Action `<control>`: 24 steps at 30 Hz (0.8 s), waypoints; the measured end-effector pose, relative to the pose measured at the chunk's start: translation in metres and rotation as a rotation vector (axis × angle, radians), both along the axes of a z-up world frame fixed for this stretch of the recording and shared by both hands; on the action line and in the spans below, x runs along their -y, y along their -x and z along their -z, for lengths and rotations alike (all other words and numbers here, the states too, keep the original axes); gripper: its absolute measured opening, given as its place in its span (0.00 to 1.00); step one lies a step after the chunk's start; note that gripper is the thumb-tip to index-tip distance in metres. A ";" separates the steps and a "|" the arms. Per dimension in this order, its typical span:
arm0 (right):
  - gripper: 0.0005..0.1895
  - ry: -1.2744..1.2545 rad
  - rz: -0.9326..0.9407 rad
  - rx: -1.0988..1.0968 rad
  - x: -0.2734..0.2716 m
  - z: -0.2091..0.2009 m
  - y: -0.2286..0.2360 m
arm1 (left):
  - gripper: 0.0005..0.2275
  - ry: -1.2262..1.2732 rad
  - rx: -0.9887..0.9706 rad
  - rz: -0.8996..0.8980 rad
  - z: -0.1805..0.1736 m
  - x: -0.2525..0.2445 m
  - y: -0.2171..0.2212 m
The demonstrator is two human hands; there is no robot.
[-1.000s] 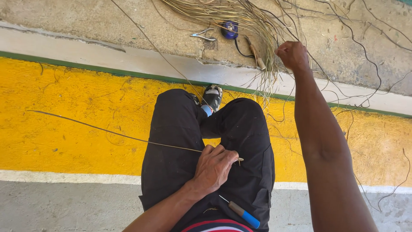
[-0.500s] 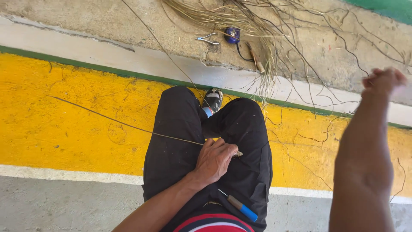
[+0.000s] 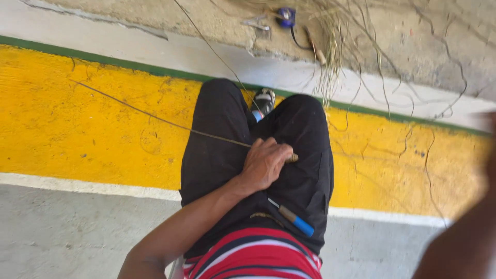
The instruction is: Weaving a small circular basket base or coaster using plant-based fibers.
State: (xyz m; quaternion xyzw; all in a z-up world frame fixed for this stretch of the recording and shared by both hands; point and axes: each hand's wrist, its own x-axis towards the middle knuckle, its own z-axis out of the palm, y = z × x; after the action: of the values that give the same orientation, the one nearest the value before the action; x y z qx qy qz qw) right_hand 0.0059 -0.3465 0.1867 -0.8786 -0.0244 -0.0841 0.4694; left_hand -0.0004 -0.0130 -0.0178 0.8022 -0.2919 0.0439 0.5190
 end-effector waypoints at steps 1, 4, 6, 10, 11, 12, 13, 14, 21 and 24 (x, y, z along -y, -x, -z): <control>0.14 0.120 -0.044 -0.034 -0.005 0.033 0.010 | 0.06 -0.004 -0.012 0.022 -0.001 -0.001 0.002; 0.16 0.358 -0.124 -0.091 -0.066 0.097 0.034 | 0.08 -0.028 0.000 -0.002 -0.007 -0.004 0.003; 0.07 0.268 -0.039 -0.517 -0.146 0.093 0.021 | 0.13 0.054 -0.006 0.029 -0.013 -0.010 0.002; 0.07 0.266 -0.128 -0.524 -0.153 0.104 0.015 | 0.17 0.033 -0.021 0.012 -0.008 -0.012 0.002; 0.07 0.221 -0.151 -0.542 -0.149 0.106 0.016 | 0.16 0.021 -0.106 0.004 -0.008 -0.011 0.002; 0.07 0.176 -0.173 -0.559 -0.145 0.108 0.016 | 0.16 0.009 -0.191 -0.004 -0.007 -0.011 0.002; 0.07 0.175 -0.167 -0.570 -0.143 0.109 0.021 | 0.16 0.010 -0.201 0.003 -0.006 -0.009 0.004; 0.08 0.096 -0.149 -0.593 -0.141 0.110 0.025 | 0.17 0.039 -0.174 0.000 -0.005 -0.008 0.007; 0.10 0.101 -0.156 -0.600 -0.146 0.114 0.022 | 0.19 0.036 -0.159 0.020 -0.015 -0.008 0.003; 0.11 0.332 -0.109 -0.504 -0.129 0.114 0.024 | 0.20 0.024 -0.098 -0.007 0.015 -0.003 0.005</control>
State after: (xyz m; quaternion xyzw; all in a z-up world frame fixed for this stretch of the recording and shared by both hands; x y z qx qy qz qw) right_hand -0.0177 -0.2170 0.0727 -0.9339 0.0322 0.1669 0.3147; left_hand -0.0059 -0.0100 -0.0332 0.7980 -0.2628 0.0098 0.5422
